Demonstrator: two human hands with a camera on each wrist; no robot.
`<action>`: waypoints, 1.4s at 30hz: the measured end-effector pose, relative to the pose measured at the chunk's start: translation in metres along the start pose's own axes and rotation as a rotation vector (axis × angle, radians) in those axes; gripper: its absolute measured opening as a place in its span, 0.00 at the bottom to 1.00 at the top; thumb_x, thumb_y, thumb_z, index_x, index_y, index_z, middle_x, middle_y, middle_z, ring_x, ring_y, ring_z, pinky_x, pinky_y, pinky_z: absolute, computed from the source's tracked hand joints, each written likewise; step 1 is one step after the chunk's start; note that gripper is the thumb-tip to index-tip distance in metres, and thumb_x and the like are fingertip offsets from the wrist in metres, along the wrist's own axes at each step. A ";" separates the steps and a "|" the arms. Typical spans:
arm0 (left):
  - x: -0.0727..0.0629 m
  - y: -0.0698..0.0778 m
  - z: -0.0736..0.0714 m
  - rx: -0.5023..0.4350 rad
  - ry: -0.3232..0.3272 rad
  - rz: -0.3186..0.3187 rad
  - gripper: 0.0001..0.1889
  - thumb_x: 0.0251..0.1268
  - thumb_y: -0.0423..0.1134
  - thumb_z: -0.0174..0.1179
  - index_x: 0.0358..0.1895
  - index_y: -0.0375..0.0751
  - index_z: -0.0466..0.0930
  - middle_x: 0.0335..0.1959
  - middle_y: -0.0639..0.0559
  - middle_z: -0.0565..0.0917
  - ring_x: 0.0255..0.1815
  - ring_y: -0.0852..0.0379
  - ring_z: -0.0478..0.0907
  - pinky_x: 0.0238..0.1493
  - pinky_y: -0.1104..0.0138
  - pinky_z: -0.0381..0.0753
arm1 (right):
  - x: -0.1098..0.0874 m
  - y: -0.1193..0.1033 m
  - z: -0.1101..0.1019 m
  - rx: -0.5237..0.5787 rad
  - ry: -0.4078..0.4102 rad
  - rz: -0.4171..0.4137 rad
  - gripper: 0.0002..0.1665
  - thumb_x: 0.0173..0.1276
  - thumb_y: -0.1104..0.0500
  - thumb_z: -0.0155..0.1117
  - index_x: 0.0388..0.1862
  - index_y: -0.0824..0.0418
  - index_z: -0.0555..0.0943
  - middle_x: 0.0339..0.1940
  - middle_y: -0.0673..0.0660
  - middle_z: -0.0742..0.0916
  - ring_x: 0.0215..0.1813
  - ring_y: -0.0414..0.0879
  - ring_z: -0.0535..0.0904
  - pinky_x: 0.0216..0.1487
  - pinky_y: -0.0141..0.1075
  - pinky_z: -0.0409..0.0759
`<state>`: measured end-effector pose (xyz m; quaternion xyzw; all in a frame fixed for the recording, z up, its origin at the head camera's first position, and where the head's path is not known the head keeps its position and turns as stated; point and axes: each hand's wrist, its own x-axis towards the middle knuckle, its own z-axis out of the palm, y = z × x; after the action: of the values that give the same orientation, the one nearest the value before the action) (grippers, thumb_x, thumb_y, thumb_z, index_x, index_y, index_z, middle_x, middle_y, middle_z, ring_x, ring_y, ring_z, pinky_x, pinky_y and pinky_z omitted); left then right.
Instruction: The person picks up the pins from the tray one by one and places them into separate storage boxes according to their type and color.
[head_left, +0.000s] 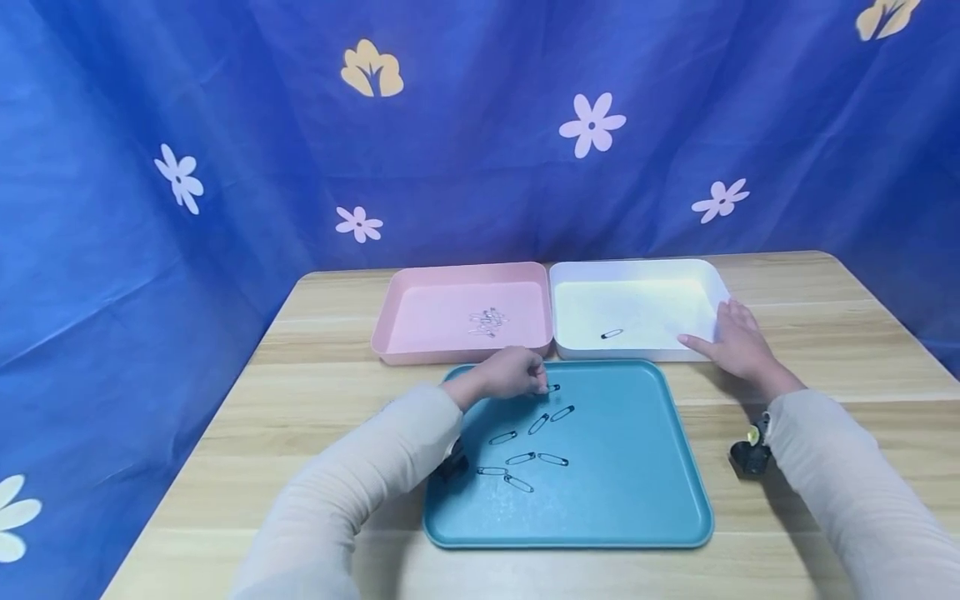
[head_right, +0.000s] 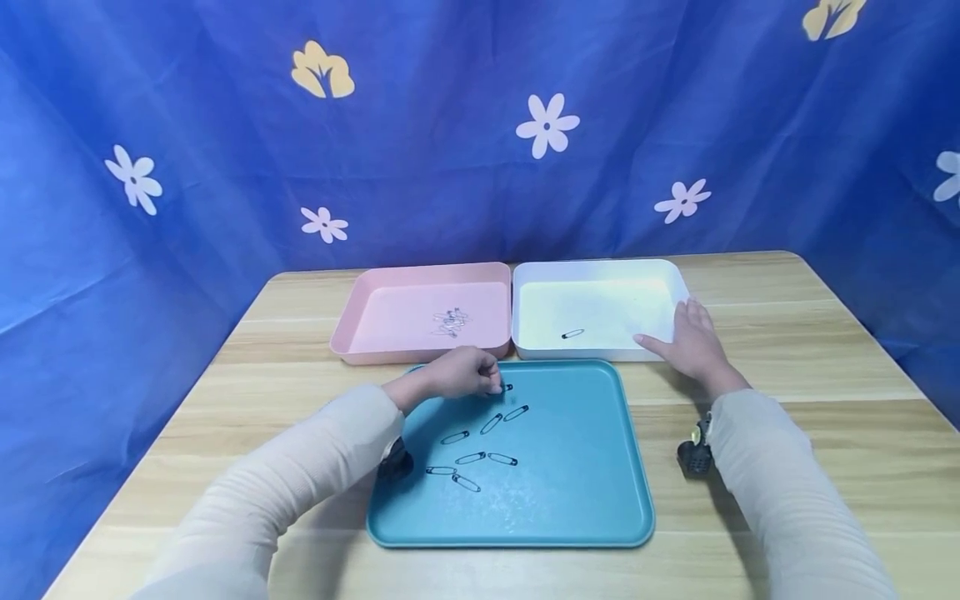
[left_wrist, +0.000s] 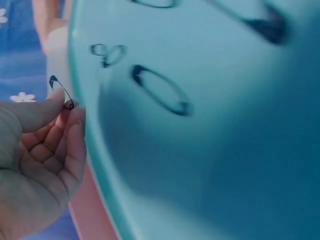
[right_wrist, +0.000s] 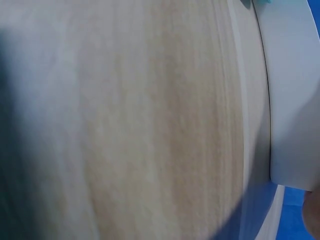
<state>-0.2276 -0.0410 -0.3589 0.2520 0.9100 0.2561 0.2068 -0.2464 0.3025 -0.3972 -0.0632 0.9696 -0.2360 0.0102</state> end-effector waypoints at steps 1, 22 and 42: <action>0.002 0.002 -0.002 -0.018 0.008 0.002 0.07 0.57 0.35 0.55 0.23 0.42 0.76 0.22 0.55 0.77 0.25 0.61 0.73 0.29 0.72 0.72 | 0.000 0.000 0.000 0.001 0.000 -0.001 0.60 0.58 0.33 0.45 0.59 0.83 0.35 0.61 0.79 0.40 0.63 0.66 0.30 0.60 0.53 0.29; 0.068 0.029 -0.009 -0.431 0.254 -0.041 0.04 0.53 0.33 0.58 0.25 0.37 0.78 0.21 0.52 0.76 0.23 0.59 0.71 0.26 0.70 0.72 | 0.000 0.003 0.001 -0.007 0.010 -0.004 0.60 0.58 0.34 0.45 0.59 0.84 0.35 0.60 0.79 0.40 0.63 0.67 0.31 0.60 0.53 0.29; 0.114 0.036 -0.005 -0.194 0.318 -0.103 0.02 0.51 0.32 0.60 0.27 0.39 0.82 0.18 0.54 0.78 0.19 0.63 0.65 0.19 0.76 0.62 | 0.002 0.001 0.001 -0.004 0.009 0.012 0.60 0.58 0.34 0.46 0.59 0.82 0.34 0.61 0.78 0.39 0.63 0.66 0.30 0.60 0.53 0.30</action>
<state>-0.3072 0.0479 -0.3626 0.1403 0.9139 0.3685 0.0965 -0.2486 0.3025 -0.3986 -0.0565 0.9705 -0.2343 0.0073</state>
